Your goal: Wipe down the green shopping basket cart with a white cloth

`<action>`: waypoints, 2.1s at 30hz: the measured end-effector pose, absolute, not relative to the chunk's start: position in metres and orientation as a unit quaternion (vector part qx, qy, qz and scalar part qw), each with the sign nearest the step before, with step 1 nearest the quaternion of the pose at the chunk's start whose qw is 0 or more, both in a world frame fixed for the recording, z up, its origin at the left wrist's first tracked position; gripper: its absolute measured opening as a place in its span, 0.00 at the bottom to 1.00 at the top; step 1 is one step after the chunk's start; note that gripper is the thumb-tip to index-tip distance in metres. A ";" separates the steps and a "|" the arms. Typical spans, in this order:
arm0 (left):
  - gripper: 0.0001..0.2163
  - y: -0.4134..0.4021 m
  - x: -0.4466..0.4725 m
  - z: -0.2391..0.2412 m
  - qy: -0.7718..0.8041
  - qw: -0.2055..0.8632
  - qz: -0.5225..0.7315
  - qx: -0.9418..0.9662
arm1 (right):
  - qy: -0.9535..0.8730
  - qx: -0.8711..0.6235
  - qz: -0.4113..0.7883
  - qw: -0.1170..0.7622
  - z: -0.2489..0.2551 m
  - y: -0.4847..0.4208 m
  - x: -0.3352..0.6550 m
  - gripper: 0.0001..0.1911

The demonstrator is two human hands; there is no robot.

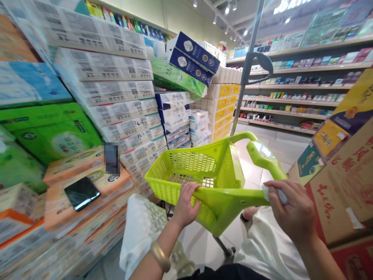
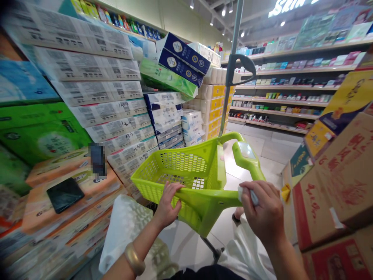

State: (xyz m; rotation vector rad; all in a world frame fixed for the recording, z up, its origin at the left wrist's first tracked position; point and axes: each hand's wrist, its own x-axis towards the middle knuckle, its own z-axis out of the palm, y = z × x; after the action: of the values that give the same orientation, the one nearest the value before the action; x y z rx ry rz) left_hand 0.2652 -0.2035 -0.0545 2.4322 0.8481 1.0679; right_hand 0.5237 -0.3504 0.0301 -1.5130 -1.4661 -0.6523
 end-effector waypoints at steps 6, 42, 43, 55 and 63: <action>0.15 -0.185 0.248 -0.058 0.315 0.187 0.413 0.834 | -0.637 -0.576 -0.210 0.467 0.036 -0.359 0.491 0.05; 0.20 -0.258 0.272 0.043 0.182 0.373 0.394 0.821 | -0.715 -0.511 -0.165 0.447 0.056 -0.334 0.413 0.06; 0.20 -0.255 0.272 0.043 0.180 0.374 0.394 0.820 | -0.717 -0.512 -0.165 0.443 0.055 -0.331 0.418 0.06; 0.13 -0.243 0.274 0.053 0.225 0.246 0.382 0.862 | -0.587 -0.581 -0.236 0.512 0.038 -0.308 0.482 0.05; 0.11 -0.249 0.271 0.051 0.252 0.158 0.365 0.882 | -0.644 -0.579 -0.208 0.454 0.046 -0.304 0.470 0.07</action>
State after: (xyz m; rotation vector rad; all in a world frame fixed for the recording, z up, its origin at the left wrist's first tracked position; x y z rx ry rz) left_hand 0.2713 -0.2491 0.0512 2.5229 0.7217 1.0442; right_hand 0.4704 -0.3044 0.0459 -1.4300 -1.5894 -0.5129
